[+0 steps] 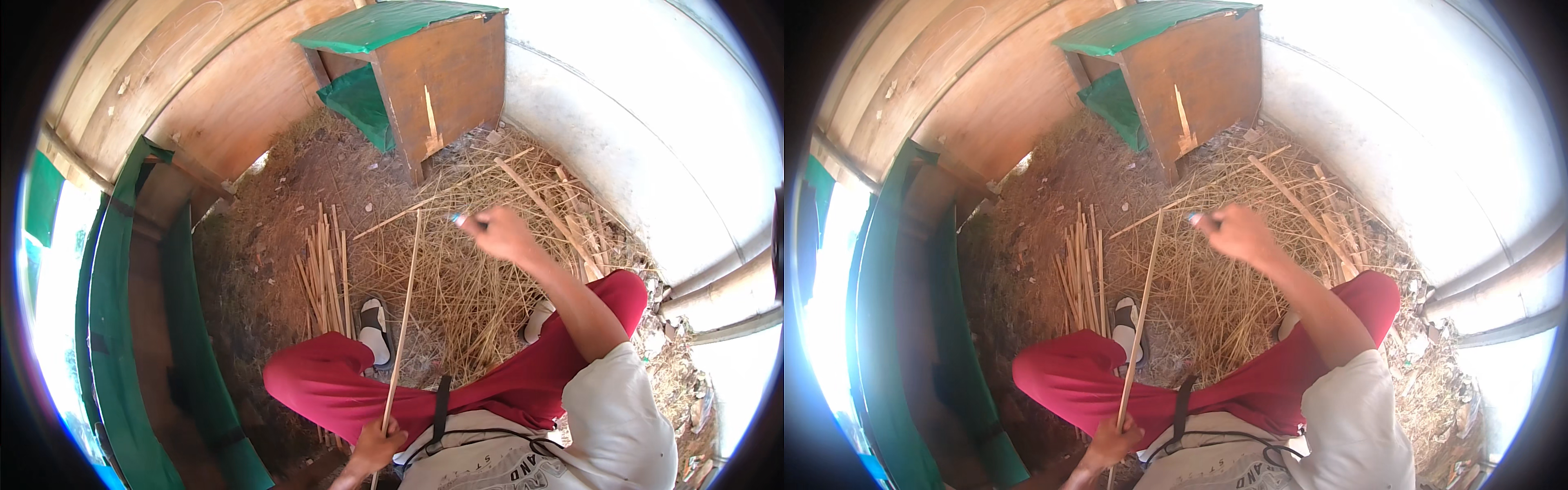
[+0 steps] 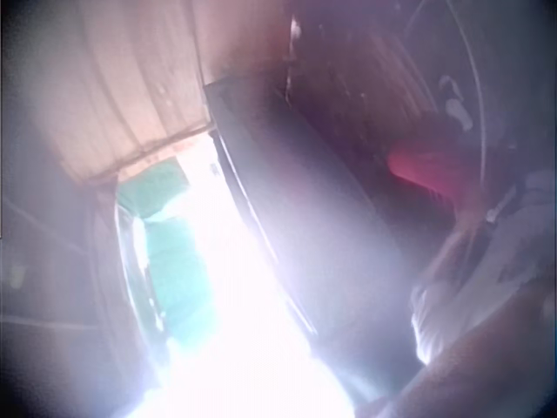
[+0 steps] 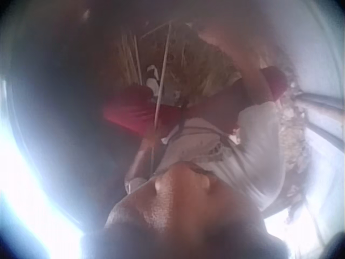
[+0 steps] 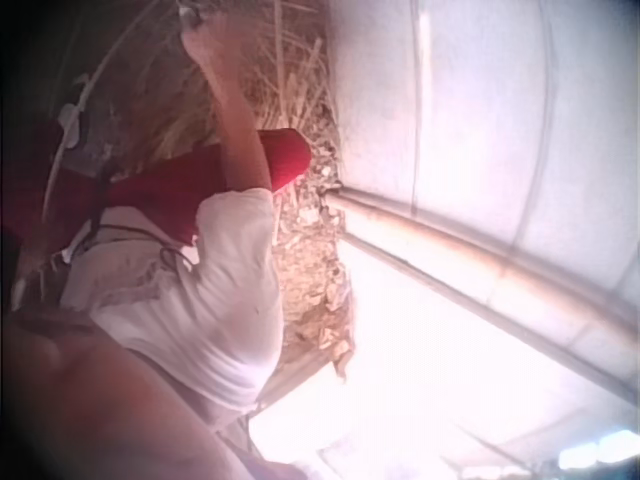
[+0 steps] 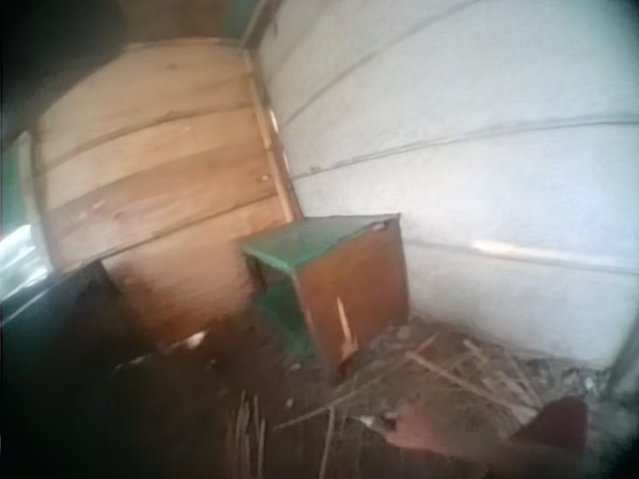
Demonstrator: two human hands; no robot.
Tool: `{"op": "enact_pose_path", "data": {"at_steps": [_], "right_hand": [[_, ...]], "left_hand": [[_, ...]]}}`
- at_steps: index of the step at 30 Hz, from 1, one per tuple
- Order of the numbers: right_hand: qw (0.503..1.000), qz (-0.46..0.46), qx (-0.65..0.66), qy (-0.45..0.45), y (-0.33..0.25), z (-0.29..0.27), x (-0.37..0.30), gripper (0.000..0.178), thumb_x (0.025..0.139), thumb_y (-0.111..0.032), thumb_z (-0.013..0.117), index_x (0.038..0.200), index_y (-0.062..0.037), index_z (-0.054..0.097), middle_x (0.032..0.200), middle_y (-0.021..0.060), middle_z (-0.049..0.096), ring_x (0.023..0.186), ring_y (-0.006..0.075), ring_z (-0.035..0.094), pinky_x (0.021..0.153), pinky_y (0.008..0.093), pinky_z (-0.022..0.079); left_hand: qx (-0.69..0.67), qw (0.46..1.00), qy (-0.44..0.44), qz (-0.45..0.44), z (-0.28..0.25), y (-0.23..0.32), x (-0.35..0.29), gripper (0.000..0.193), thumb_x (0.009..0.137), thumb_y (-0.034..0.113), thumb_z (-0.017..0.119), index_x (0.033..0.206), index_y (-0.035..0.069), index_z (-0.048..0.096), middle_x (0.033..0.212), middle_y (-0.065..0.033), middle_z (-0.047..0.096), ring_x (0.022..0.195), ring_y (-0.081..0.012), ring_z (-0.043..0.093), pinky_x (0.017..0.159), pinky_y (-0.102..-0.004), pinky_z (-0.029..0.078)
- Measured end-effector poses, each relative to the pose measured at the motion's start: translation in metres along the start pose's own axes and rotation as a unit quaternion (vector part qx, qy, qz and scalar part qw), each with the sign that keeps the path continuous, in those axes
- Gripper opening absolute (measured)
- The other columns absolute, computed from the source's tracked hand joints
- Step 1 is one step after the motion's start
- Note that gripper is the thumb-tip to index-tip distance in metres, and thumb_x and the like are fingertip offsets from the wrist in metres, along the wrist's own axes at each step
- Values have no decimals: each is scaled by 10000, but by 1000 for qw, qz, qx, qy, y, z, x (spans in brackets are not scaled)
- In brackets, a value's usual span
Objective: The person sits on the ground and uses a blue utility knife to shave a long bamboo stick, then switches to a machete to continue shaving and splitting the bamboo. The person handles the bamboo and tools with both hands while seated.
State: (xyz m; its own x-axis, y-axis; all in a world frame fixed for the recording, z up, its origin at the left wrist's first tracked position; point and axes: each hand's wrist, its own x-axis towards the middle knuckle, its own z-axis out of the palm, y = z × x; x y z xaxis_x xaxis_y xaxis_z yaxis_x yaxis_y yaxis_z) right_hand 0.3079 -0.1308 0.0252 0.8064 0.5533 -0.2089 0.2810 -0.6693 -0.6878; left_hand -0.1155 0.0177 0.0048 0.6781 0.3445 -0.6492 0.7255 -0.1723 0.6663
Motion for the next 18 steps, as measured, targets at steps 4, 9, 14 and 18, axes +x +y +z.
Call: {"op": "enact_pose_path", "data": {"at_steps": [4, 9, 14, 18], "right_hand": [[975, -207, -6, -80, -12, 53, -49, 466, 984, -479, 542, 889, -75, 755, 491, 43, 547, 352, 151, 458, 367, 309, 379], [962, -268, -51, 4, -6, 53, -57, 354, 954, -434, 599, 899, -133, 777, 487, 58, 572, 400, 240, 559, 422, 388, 449], [967, -243, -70, -1, 3, 52, -49, 430, 955, -485, 563, 898, -113, 771, 492, 76, 582, 432, 256, 592, 439, 397, 474], [960, -255, -111, -17, 5, 47, -46, 494, 953, -537, 522, 970, -115, 779, 520, 103, 613, 474, 276, 628, 459, 408, 508]], "left_hand": [[26, 993, 43, 110, 13, 37, 59, 250, 801, 112, 685, 731, 55, 452, 591, -29, 449, 576, -96, 407, 514, -312, 372], [-6, 985, 69, 158, 21, 87, 103, 231, 794, 50, 673, 735, 66, 451, 623, 20, 459, 583, -60, 428, 493, -274, 358], [16, 986, 72, 152, 27, 106, 117, 143, 789, 64, 601, 756, 26, 467, 611, -53, 465, 559, -133, 427, 512, -334, 385], [47, 983, 59, 170, 34, 109, 115, 142, 786, 55, 590, 754, 23, 455, 621, -60, 457, 574, -141, 427, 521, -337, 388]]}}
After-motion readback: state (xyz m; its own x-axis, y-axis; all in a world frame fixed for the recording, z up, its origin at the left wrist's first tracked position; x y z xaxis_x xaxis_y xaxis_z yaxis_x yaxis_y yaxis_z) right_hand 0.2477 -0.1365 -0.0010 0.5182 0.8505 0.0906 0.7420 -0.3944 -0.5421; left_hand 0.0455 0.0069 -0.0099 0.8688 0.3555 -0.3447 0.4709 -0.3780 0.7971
